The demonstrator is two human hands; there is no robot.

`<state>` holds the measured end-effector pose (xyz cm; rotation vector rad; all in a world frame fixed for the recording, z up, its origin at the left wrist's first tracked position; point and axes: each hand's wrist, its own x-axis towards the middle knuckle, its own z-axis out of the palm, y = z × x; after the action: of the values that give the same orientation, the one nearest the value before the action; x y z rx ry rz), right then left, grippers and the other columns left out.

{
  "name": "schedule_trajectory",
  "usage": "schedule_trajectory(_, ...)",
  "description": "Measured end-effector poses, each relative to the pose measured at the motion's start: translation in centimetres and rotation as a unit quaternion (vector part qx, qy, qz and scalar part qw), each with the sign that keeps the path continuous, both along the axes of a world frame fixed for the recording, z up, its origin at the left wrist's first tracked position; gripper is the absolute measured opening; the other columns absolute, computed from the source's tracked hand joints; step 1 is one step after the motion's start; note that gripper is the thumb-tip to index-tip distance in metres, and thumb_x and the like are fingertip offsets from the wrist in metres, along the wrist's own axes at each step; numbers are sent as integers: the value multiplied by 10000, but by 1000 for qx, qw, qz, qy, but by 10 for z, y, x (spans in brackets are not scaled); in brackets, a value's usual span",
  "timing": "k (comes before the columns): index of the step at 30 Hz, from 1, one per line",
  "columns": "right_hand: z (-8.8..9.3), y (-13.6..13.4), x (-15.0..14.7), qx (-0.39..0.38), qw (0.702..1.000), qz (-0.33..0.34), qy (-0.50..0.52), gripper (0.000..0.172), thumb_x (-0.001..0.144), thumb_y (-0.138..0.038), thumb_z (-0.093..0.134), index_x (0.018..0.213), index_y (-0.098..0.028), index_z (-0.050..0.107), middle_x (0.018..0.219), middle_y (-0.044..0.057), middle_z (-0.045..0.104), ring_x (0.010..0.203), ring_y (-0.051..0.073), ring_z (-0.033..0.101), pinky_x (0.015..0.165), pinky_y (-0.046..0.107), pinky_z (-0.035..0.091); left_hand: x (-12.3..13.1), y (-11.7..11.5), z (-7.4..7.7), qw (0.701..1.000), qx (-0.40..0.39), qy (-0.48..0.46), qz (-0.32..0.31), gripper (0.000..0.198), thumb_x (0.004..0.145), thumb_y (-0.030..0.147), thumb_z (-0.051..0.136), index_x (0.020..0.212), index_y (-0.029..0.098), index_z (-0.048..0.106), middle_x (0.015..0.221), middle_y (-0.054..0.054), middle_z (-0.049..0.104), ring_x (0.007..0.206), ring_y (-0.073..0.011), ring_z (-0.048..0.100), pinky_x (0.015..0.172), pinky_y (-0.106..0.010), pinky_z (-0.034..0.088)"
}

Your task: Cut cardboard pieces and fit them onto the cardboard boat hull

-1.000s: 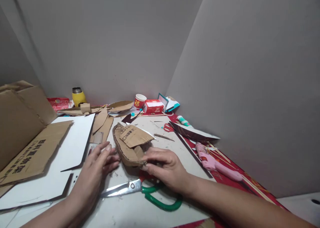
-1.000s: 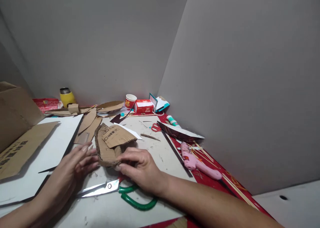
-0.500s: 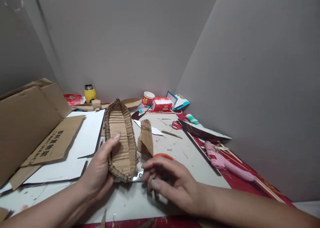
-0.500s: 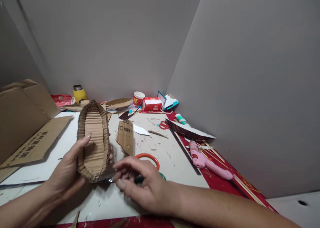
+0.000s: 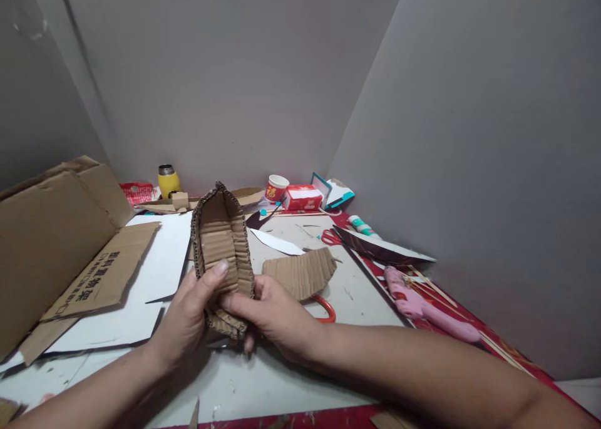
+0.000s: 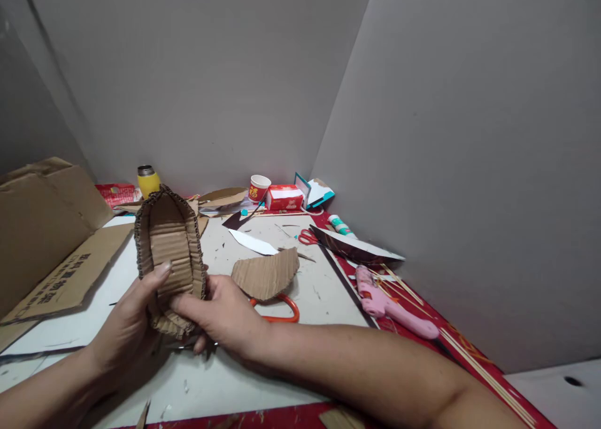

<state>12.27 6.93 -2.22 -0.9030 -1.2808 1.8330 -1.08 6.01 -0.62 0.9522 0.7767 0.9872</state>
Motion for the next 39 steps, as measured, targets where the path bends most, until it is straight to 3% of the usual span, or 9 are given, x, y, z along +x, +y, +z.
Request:
schedule_trajectory(14,-18,6,-6,-15,1000,10,-5,156,727,-269,657,685,-141,578,515,-29,589,384,75,535,335,150,458,12,1,-14,996,-69,-40,39,359,879,412,509,1091,148,627,695,-53,715,373,-134,579,321,-213,404)
schedule_trajectory(19,7,9,8,-25,998,42,-31,275,772,-401,634,756,-130,591,605,6,616,465,82,561,402,164,454,2,11,9,994,-79,-67,36,417,866,466,505,1036,117,657,759,-89,725,520,-188,665,436,-265,530)
schedule_trajectory(22,32,3,32,79,989,39,-116,325,841,-448,539,784,-134,603,683,36,634,547,104,573,462,194,447,-8,16,27,991,-31,-79,100,378,874,452,512,1007,135,670,794,-84,732,649,-211,702,562,-299,584)
schedule_trajectory(23,38,-2,43,155,970,38,-183,271,841,-396,552,821,-136,622,710,39,642,582,111,573,505,209,449,-12,17,32,989,-10,-84,119,362,877,441,514,1013,145,671,811,-80,736,675,-213,707,597,-315,593)
schedule_trajectory(25,42,-12,66,300,885,51,-353,181,820,-299,582,871,-136,642,701,35,633,613,134,562,578,250,444,-17,17,41,987,21,-92,129,359,880,434,514,1041,155,672,857,-86,742,710,-219,711,659,-354,602)
schedule_trajectory(27,37,-23,88,365,779,88,-502,155,828,-246,554,886,-137,649,791,78,651,699,186,592,642,302,445,-20,15,47,987,38,-101,117,392,880,456,507,1064,153,673,896,-100,744,731,-227,714,698,-385,603)
schedule_trajectory(29,25,-32,102,387,719,106,-568,160,816,-184,531,926,-132,636,892,116,645,790,219,607,700,321,452,-21,12,53,987,47,-107,113,433,875,485,500,1074,143,675,903,-114,746,734,-235,716,697,-386,605)
schedule_trajectory(33,11,-36,106,407,669,125,-609,225,817,-99,446,959,-135,618,946,136,629,826,229,614,723,324,451,-23,2,63,983,73,-119,122,523,852,553,491,1058,112,683,855,-134,750,696,-247,718,634,-367,610)
schedule_trajectory(39,29,-33,85,406,636,174,-633,297,626,-100,557,915,-133,618,837,112,672,736,258,628,603,302,397,-28,-11,73,976,131,-142,106,622,806,627,516,1101,99,661,870,-137,751,691,-245,718,628,-359,610)
